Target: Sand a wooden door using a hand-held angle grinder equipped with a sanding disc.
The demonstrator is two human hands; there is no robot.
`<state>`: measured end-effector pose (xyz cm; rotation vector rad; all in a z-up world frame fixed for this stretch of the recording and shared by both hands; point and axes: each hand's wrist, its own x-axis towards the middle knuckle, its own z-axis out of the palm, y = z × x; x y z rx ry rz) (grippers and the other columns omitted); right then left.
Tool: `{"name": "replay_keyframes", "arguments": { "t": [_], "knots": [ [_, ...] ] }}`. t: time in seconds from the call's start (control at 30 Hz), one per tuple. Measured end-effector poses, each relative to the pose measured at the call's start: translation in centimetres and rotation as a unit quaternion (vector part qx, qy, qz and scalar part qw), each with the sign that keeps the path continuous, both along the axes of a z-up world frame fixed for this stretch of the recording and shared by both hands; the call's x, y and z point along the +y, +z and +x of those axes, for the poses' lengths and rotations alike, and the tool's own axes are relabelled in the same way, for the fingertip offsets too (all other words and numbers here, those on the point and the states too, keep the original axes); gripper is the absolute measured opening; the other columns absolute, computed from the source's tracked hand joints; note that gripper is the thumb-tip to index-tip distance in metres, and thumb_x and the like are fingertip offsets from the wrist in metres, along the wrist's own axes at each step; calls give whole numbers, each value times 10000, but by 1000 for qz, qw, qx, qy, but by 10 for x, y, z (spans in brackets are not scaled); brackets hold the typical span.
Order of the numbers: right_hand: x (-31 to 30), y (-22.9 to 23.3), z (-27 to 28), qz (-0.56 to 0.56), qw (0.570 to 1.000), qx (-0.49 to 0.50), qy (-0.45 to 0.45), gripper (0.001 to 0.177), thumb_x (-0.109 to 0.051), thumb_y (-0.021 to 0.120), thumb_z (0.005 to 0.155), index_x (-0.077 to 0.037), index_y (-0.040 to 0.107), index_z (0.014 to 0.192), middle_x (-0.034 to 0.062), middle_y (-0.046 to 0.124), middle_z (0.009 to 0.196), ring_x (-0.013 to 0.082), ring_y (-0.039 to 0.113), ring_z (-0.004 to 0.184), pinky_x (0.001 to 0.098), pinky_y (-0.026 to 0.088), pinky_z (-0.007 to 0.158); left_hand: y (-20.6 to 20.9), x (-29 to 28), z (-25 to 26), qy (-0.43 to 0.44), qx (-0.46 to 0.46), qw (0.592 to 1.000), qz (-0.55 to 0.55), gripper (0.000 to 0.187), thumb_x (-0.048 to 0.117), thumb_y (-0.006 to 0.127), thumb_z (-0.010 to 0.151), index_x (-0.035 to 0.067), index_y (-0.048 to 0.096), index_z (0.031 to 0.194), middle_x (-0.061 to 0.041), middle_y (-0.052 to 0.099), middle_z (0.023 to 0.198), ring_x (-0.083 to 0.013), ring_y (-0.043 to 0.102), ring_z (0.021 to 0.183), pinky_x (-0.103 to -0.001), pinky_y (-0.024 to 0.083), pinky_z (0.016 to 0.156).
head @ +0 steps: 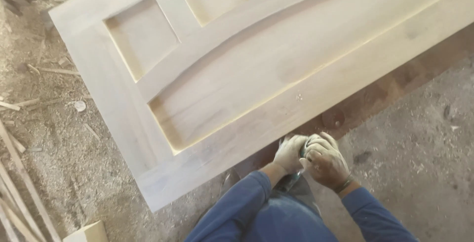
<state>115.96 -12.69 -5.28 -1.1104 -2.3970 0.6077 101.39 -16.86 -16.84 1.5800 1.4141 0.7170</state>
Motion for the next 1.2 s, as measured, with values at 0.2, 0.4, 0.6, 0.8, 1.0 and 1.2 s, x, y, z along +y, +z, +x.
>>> {"name": "replay_keyframes", "arguments": {
  "t": [0.2,0.4,0.6,0.8,1.0,1.2],
  "knots": [
    [3,-2,15,25,983,-75,-166,161,-196,693,942,-64,651,1023,118,681,1048,286,641,989,475,492,949,65,24,-20,-38,-40,992,-112,713,361,874,649,105,613,1261,-120,643,1256,-339,569,1236,-442,439,1073],
    [-29,25,-35,-10,996,-76,-35,50,-170,685,812,-136,648,813,48,714,948,249,694,962,579,476,1023,-42,4,4,-23,-27,999,-27,636,268,834,728,129,662,1325,-96,685,1333,-322,605,1275,-419,472,1097],
    [-11,6,32,-23,965,-129,-227,283,-121,658,884,-10,684,1144,185,680,1106,369,631,1040,534,507,947,65,16,-23,-65,-40,989,-129,655,336,914,629,107,682,1197,-131,710,1210,-323,656,1147,-407,496,1031],
    [14,36,3,40,996,-58,56,126,-151,676,794,-209,687,904,38,751,1161,340,630,1248,643,381,1075,40,18,-13,-41,-45,994,-90,842,382,906,657,105,595,1388,-147,657,1327,-339,601,1263,-443,457,1086],
    [53,34,30,-61,986,-97,-118,453,-192,748,755,-7,710,1166,200,675,1122,384,613,1053,521,492,899,37,18,-12,-6,-16,997,-77,915,426,903,632,106,572,1423,-140,649,1367,-342,572,1315,-454,432,1137],
    [59,22,39,-98,991,-95,-12,263,-155,748,812,-67,709,1057,100,697,1069,302,657,1045,423,548,915,51,20,-5,13,-14,990,-141,915,426,923,616,107,595,1408,-115,686,1339,-303,630,1270,-422,483,1112]
  ]
}}
